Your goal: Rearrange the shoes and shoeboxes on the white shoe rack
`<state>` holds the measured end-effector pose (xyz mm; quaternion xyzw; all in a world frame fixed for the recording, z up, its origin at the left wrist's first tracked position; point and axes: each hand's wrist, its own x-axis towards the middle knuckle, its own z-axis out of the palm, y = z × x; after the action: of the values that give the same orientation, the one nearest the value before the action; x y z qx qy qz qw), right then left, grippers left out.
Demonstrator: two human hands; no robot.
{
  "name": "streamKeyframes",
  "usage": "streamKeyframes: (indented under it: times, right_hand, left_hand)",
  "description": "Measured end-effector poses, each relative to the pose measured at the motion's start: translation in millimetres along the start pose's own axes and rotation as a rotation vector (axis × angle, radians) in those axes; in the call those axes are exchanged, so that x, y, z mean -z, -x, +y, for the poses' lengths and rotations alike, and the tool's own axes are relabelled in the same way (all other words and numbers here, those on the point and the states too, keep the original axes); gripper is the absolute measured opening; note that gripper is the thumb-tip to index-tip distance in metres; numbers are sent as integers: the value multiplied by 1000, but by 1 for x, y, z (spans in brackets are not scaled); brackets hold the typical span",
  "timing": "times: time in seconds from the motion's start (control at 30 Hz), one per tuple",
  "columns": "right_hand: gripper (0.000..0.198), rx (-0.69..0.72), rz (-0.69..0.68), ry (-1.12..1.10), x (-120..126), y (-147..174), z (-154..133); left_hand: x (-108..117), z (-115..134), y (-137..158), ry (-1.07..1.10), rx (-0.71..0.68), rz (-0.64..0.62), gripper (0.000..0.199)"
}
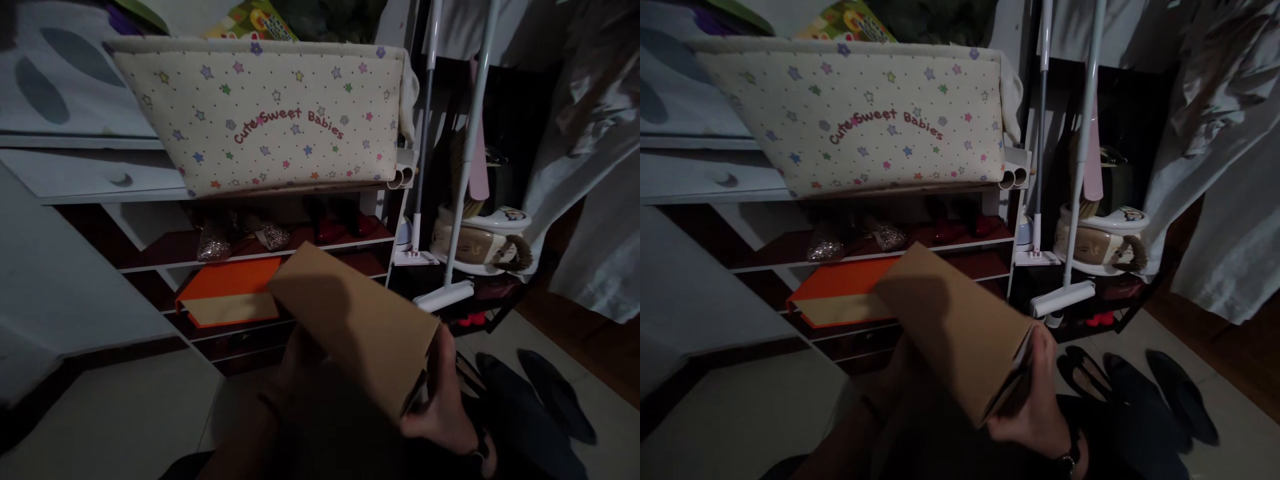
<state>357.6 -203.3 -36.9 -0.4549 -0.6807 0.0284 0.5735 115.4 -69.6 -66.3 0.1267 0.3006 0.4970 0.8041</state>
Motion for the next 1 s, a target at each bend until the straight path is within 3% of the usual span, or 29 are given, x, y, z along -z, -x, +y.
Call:
streamKeyframes:
  times: [0.1,0.17,0.3,0.4,0.6,1.0]
  right_hand:
    - [135,-332,171,-325,4,2,9]
    - [121,-522,253,-555,2,6,18]
    - [84,-877,291,-916,-13,25,28]
    - [72,-1050,321,-1036,-29,38,28]
    - [61,-1194,334,-1300,-61,45,29]
    - [61,-1244,367,-1424,-86,5,25]
  left_hand:
    - [-4,-2,-4,-47,14,-3,56]
    - [-5,-2,-4,-62,-6,15,60]
    - [-2,1,4,-155,-74,142,57]
    - [-2,6,11,-255,-174,219,47]
    - [-14,17,10,-478,-425,192,44]
    - [-11,26,1,-583,-410,75,74]
